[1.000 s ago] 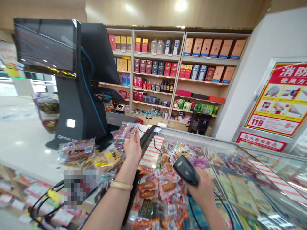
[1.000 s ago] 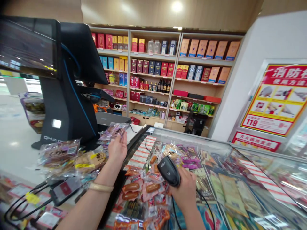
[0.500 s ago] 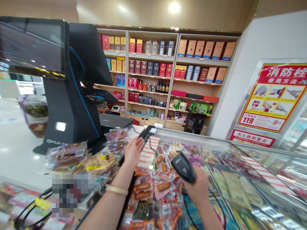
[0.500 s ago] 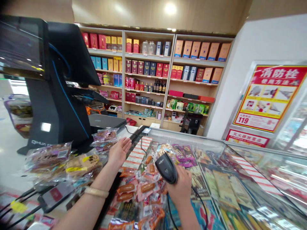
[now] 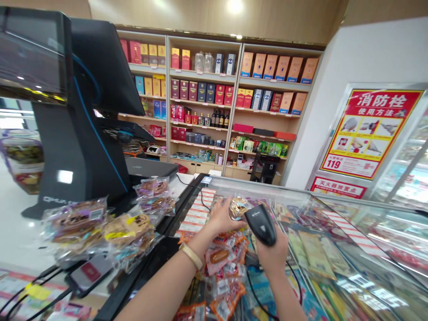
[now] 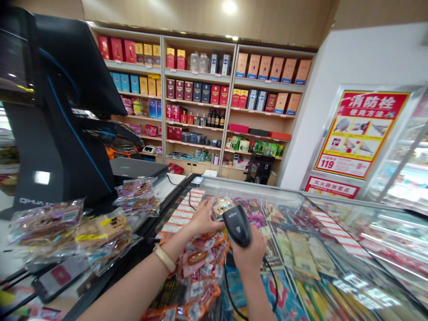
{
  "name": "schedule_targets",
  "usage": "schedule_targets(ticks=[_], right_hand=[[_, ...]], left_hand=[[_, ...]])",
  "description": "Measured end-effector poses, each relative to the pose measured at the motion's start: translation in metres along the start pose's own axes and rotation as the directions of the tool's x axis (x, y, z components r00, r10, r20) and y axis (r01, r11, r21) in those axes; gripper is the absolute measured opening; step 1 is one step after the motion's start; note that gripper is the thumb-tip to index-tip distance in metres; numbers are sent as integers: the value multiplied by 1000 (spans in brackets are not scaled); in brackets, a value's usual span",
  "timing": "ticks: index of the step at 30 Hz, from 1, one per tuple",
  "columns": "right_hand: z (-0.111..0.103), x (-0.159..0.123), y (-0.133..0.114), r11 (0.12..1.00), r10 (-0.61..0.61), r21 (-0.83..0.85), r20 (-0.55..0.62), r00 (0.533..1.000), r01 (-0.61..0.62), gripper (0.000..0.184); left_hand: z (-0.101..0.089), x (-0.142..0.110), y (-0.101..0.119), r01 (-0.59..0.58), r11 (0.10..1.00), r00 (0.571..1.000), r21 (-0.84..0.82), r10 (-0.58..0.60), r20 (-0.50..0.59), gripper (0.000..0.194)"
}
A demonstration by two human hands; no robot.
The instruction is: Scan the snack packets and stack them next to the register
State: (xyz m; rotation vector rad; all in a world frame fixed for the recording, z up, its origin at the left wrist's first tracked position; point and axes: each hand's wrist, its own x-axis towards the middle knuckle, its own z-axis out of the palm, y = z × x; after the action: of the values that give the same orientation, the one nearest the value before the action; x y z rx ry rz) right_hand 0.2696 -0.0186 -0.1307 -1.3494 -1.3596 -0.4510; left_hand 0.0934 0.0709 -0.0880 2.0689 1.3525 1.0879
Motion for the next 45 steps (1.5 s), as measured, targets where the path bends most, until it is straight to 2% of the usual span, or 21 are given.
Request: schedule_targets(ticks=[3, 8, 11, 13, 18, 21, 26, 31, 34, 39, 41, 43, 45], right_hand=[[1, 1, 3, 1000, -9, 4, 21, 1000, 9, 20], [-2, 2, -6, 999, -29, -15, 19, 999, 29, 18], [-4, 1, -13, 999, -22, -40, 21, 1000, 22, 17], [-4, 1, -14, 997, -33, -62, 45, 998, 35, 17], [-3, 2, -13, 985, -107, -108, 204, 973, 131, 17], [-5, 3, -19, 985, -114, -97, 252, 961, 143, 17], [-8, 3, -24, 990, -94, -71, 279, 956, 118, 17], [-7, 2, -17, 988, -113, -67, 273, 955, 136, 17], [-7, 2, -16, 991, -87, -79, 261, 962, 111, 15], [-8, 1, -19, 990, -89, -84, 251, 964, 113, 14], [-7, 0, -18, 991, -87, -78, 246, 965, 109, 14], [-6, 0, -17, 991, -92, -73, 224, 970, 111, 14], [-5, -1, -15, 991, -97, -73, 203, 974, 114, 14]], left_hand=[[6, 0, -2, 27, 1000, 999, 1, -27, -31, 90], [4, -5, 1, -29, 999, 991, -30, 25, -134, 72], [-6, -8, 1, -96, 989, 963, -112, 64, -263, 68], [-18, -13, -2, -167, 970, 946, -178, 106, -308, 67], [-56, -31, -10, -243, 935, 935, -260, 153, -321, 64], [-69, -39, -12, -256, 926, 928, -278, 155, -337, 63], [-70, -45, -11, -269, 906, 931, -327, 157, -331, 60], [-66, -43, -18, -265, 932, 914, -248, 161, -372, 58], [-66, -35, -34, -190, 964, 884, -188, 84, -461, 58], [-67, -19, -71, 119, 990, 842, -72, -139, -521, 60], [-67, -15, -81, 233, 972, 855, 20, -195, -481, 61], [-66, -15, -87, 323, 929, 895, 181, -238, -376, 60], [-65, -17, -89, 350, 873, 927, 340, -271, -258, 55]])
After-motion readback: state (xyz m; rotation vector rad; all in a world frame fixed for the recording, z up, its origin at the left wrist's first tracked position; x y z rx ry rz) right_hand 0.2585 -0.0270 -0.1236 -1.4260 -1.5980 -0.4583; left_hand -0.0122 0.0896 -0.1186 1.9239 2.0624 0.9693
